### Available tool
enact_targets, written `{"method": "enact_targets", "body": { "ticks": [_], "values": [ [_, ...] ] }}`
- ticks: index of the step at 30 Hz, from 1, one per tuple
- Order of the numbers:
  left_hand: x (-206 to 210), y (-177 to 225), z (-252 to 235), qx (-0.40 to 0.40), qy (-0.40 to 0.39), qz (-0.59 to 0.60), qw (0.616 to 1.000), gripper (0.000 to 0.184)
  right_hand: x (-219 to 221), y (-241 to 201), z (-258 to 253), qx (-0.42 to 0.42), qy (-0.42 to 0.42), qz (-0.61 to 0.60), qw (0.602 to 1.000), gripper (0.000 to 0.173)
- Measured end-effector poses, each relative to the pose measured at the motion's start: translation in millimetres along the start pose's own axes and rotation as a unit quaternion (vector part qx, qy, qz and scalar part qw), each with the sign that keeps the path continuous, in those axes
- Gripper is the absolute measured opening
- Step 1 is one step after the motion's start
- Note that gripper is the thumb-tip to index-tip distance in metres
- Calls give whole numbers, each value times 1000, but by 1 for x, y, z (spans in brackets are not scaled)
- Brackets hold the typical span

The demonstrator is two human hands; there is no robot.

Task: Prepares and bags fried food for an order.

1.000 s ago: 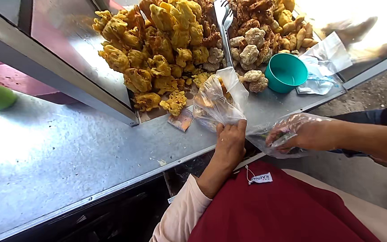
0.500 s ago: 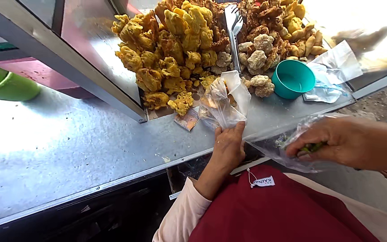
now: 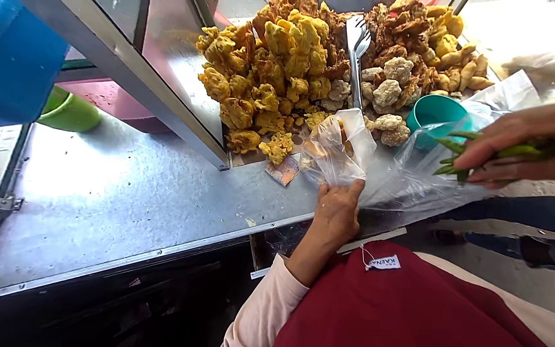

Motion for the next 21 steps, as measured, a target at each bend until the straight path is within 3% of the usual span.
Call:
{"method": "enact_targets", "body": {
  "ticks": [2,5,9,11,13,17,21],
  "values": [
    [-11,0,5,-8,21,47,999,44,-12,4,-12,-64,12,-20,998,16],
    [-27,-1,13,-14,106,127,986,41,-28,-13,-31,-54,-35,-59,996,16],
    [-54,2,12,-29,233,230,944,35,-34,-18,-64,-128,-58,-121,983,18],
    [-67,2,7,-52,273,248,928,23,-16,-26,-83,-103,-47,-153,982,16],
    [-80,1,1,-54,293,251,921,22,8,-46,-104,-10,-73,-165,984,13],
    [-90,1,-8,-51,316,251,913,28,56,-56,-164,131,-118,-57,983,13],
    [-91,-1,-11,-59,323,261,908,19,72,-48,-191,103,-131,201,965,19]
  ]
}}
Point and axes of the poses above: each hand's wrist, its own z-axis away from the middle knuckle, its own x-axis out of the palm, y = z × x, the point moved 2 cm from there along -z, towards the middle knuckle, and after that the axes turned 14 degrees about x, right-handed, at the moved point
